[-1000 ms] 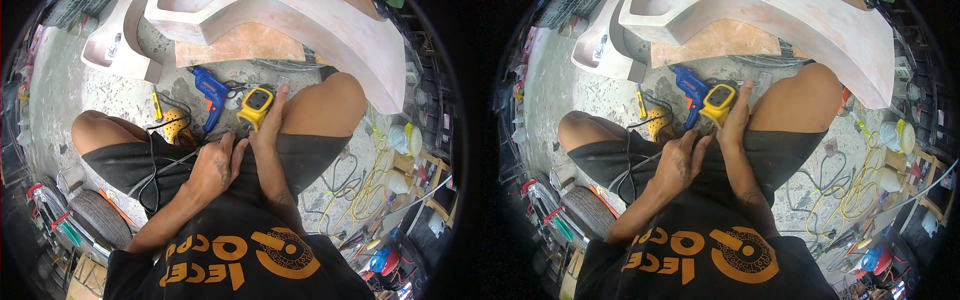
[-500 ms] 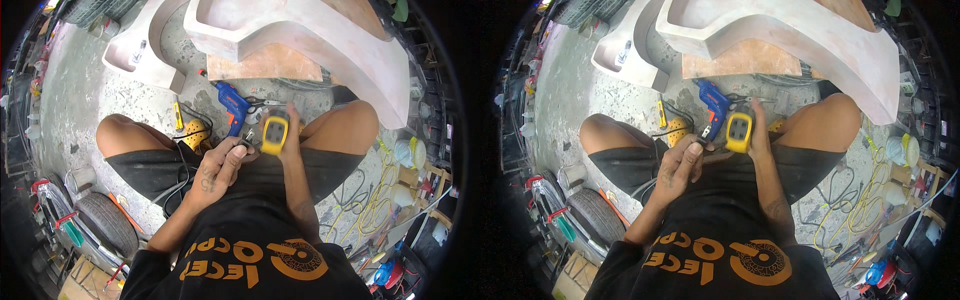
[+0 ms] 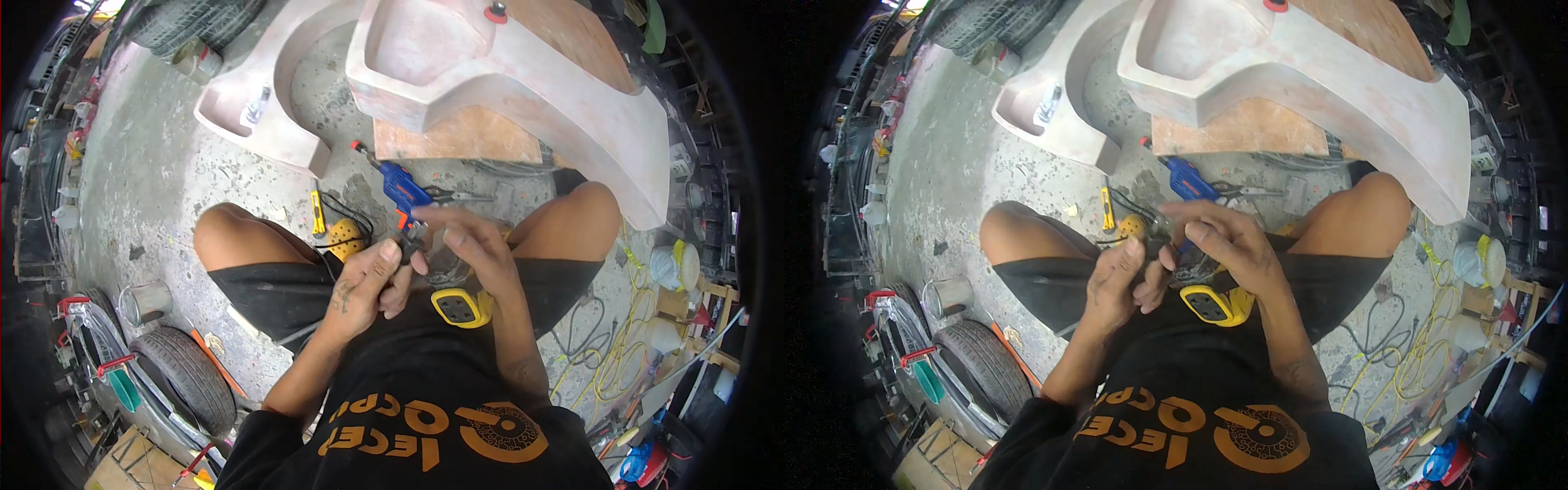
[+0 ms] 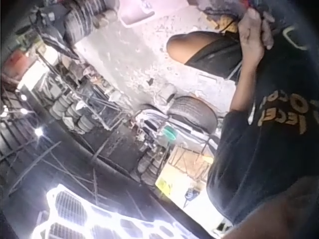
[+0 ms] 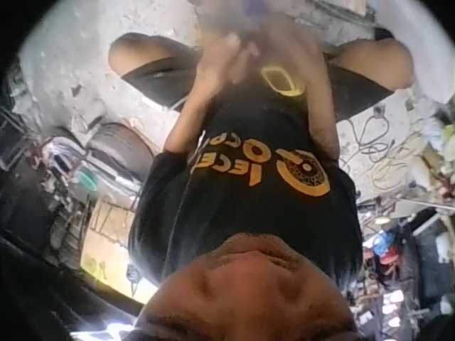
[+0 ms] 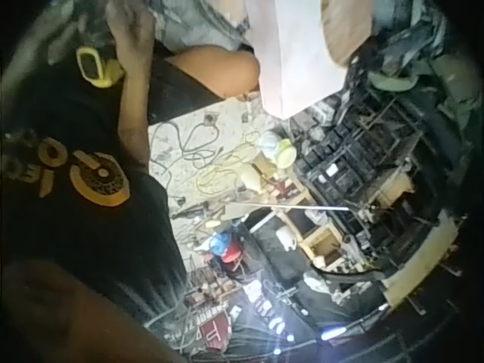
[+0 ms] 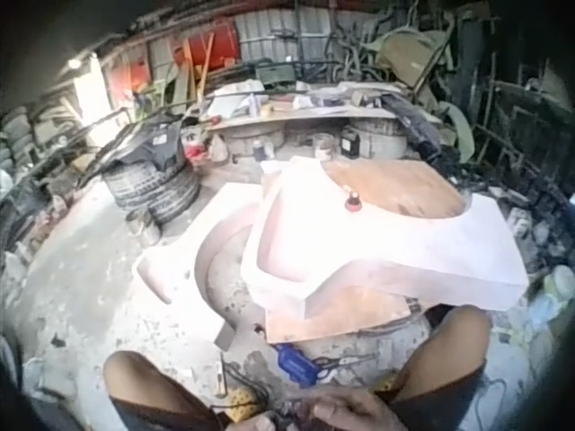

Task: Modifying and refining a plastic car body component using a heat gun and an electric drill.

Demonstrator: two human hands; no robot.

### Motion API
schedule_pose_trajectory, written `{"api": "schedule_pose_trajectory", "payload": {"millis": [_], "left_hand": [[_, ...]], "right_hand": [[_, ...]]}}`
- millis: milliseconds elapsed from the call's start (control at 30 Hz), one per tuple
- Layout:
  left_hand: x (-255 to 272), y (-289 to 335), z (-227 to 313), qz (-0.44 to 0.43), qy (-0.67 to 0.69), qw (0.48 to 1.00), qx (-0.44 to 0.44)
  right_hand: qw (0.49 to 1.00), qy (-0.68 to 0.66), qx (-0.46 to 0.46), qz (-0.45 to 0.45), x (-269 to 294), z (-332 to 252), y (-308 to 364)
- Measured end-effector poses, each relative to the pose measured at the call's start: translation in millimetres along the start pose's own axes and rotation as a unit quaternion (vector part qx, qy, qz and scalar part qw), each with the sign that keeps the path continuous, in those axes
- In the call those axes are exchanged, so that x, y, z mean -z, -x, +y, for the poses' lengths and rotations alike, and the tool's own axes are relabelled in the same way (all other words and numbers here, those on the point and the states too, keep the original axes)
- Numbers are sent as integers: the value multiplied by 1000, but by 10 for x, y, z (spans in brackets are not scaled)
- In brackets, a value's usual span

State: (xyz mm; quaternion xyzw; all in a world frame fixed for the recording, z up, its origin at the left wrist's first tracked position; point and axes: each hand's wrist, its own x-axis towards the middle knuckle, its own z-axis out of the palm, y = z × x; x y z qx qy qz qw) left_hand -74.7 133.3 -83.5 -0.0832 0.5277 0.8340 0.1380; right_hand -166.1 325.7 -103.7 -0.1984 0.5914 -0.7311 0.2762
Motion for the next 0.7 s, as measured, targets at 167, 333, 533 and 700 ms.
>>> {"api": "schedule_pose_trajectory", "payload": {"millis": [167,333,533,700], "left_hand": [[82,84,4,25,51,998,-25],[463,361,460,96,27,978,-184],[1097,1354,1740,390,-117,798,-444],[1444,1917,2204,441,-226,690,-528]], "right_hand": [[998,21,-27,48,12,309,2],[940,-194,-146,240,-59,455,-174],[941,-286,-153,100,-139,352,-613],[948,-307,-64,50,-688,-82,-906]]}}
